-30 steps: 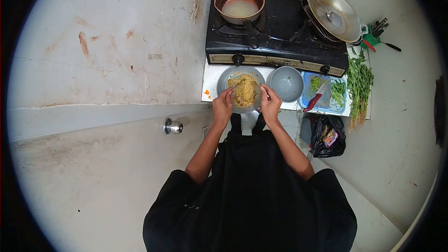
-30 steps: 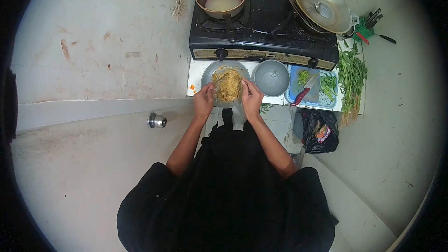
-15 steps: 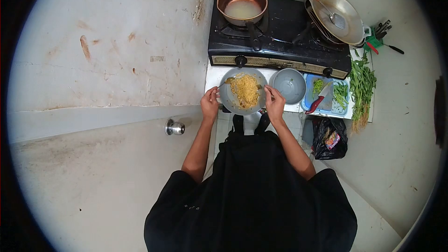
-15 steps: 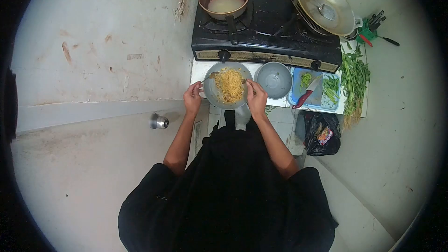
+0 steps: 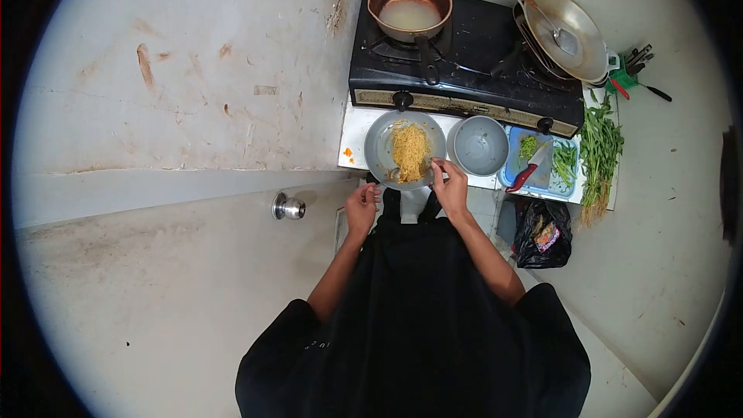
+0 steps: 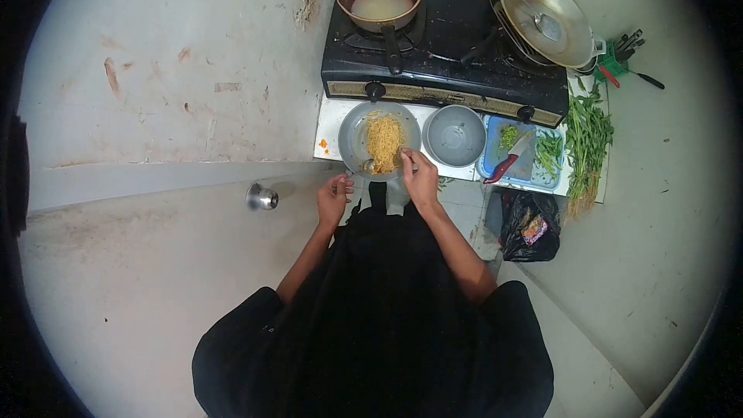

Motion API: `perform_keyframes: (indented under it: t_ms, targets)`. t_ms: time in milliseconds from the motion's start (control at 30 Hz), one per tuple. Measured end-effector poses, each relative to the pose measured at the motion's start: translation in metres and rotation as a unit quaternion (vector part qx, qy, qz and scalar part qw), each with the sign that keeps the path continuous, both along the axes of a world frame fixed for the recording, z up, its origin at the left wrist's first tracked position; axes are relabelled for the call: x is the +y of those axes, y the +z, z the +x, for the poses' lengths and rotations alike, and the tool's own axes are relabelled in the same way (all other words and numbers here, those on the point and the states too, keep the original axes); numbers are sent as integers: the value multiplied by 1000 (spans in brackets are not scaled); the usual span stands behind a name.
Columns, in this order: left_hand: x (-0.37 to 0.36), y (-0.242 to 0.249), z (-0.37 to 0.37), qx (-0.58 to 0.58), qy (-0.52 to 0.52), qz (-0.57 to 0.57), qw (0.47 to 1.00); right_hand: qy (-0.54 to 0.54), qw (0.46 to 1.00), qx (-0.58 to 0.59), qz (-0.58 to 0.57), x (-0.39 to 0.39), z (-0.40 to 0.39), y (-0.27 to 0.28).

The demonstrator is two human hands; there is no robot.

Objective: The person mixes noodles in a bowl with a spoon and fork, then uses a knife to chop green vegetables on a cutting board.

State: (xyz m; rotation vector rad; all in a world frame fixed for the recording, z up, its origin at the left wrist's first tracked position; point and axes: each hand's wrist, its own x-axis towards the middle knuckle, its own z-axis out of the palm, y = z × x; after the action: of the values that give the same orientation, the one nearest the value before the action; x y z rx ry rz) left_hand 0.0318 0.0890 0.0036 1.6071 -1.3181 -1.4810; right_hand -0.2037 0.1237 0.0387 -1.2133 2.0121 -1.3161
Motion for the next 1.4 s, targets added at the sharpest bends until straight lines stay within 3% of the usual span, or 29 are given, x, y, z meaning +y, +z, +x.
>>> perform_keyframes:
  t_ms: [267,600,667,900,967,1067,1200,1267,1400]
  targets:
    - [3,-15,-9,64,18,108,992,-37,998,-40,2,-2,13,-1]
    - [-28,11,-16,110,13,122,986,-55,996,8,-67,-14,1,28]
    - [-39,20,-20,108,3,77,991,-90,994,-47,-46,-19,0,43]
    - [-69,54,-45,30,-41,-81,995,-102,990,-48,-80,-32,-9,57]
    - [-73,54,-47,-45,-107,-250,961,-109,990,-40,-81,-33,-10,52]
    - [-74,55,-46,-89,-138,-333,928,-104,991,-39,-77,-32,-10,50]
    - [-74,69,-44,-89,-129,-340,927,-97,992,-13,-78,-32,-12,41]
    - [-76,84,-40,-121,-71,-256,956,-74,996,6,-52,-32,-15,39]
    - [-102,77,-22,-196,-85,-153,965,-53,998,-4,-14,-31,-20,32]
